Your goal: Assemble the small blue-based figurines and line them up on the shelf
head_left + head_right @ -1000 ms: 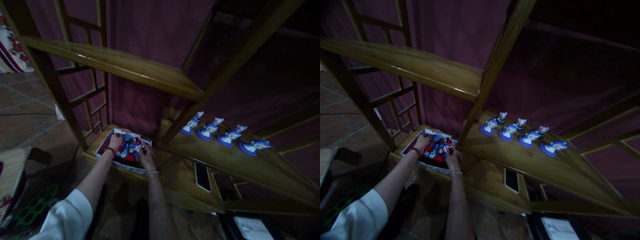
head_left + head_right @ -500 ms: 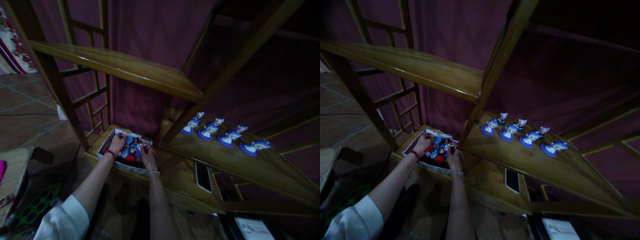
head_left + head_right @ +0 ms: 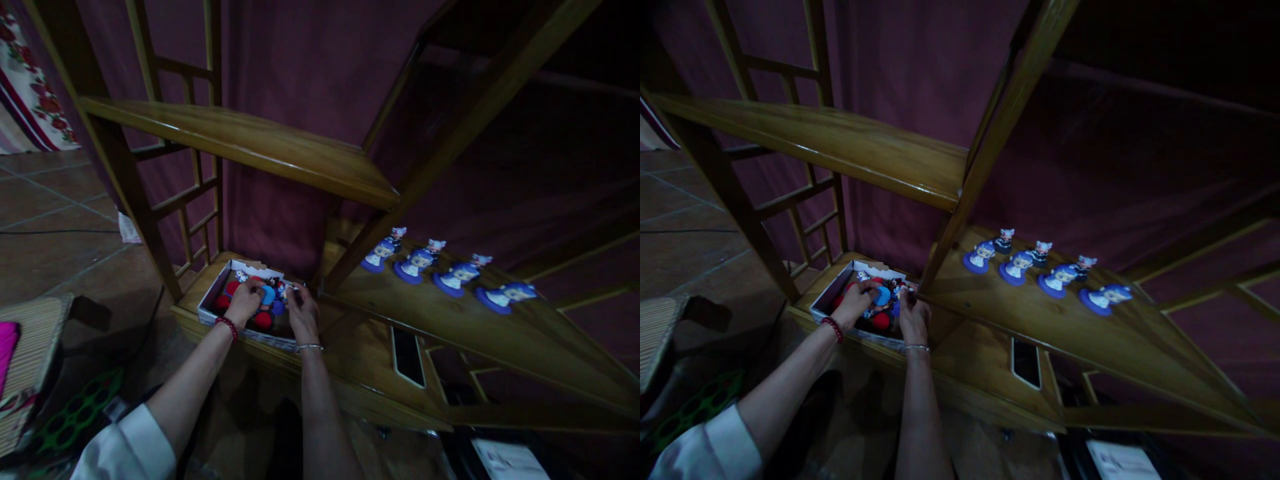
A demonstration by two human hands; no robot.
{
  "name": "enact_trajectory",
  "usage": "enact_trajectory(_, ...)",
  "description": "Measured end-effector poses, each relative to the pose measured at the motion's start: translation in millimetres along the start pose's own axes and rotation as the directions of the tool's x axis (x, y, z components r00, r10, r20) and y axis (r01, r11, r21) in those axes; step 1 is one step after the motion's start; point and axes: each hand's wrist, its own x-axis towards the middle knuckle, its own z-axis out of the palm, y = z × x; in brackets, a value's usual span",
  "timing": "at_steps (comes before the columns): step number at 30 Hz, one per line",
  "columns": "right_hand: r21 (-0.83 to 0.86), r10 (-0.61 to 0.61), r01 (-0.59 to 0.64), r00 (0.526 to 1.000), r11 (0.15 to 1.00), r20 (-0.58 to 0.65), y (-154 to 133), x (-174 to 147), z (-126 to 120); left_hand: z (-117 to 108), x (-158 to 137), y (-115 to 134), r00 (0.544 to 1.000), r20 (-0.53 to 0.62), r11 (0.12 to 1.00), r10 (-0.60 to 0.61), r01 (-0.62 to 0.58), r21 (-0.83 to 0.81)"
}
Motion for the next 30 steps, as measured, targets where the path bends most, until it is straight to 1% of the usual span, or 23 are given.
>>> enact_trajectory(5,0.007,0.039,-0.039,0.999,0.999,-0.017,0,2,1,6,-7,1,1.000,0.030,0.998,0.003,-0.001,-0.067)
enact_trajectory(10,0.021,0.038,-0.038,0.999,0.999,-0.014,3,3,1,9,-12,3,0.995,0.082,0.981,-0.061,0.075,-0.180)
enact_trajectory(15,0.029,0.024,-0.023,0.999,0.999,-0.028,3,4,2,10,-16,5,0.989,0.116,0.957,-0.089,0.117,-0.267)
enact_trajectory(21,0.033,0.021,-0.020,0.999,0.999,-0.035,2,5,2,11,-18,7,0.976,0.179,0.901,-0.121,0.183,-0.393)
enact_trajectory(25,0.047,0.022,-0.021,0.999,0.999,-0.025,-3,3,0,12,-18,8,0.967,0.211,0.873,-0.143,0.224,-0.434)
enact_trajectory(30,0.064,0.045,-0.041,0.997,0.997,-0.059,-11,0,-2,11,-17,7,0.957,0.260,0.852,-0.128,0.240,-0.464)
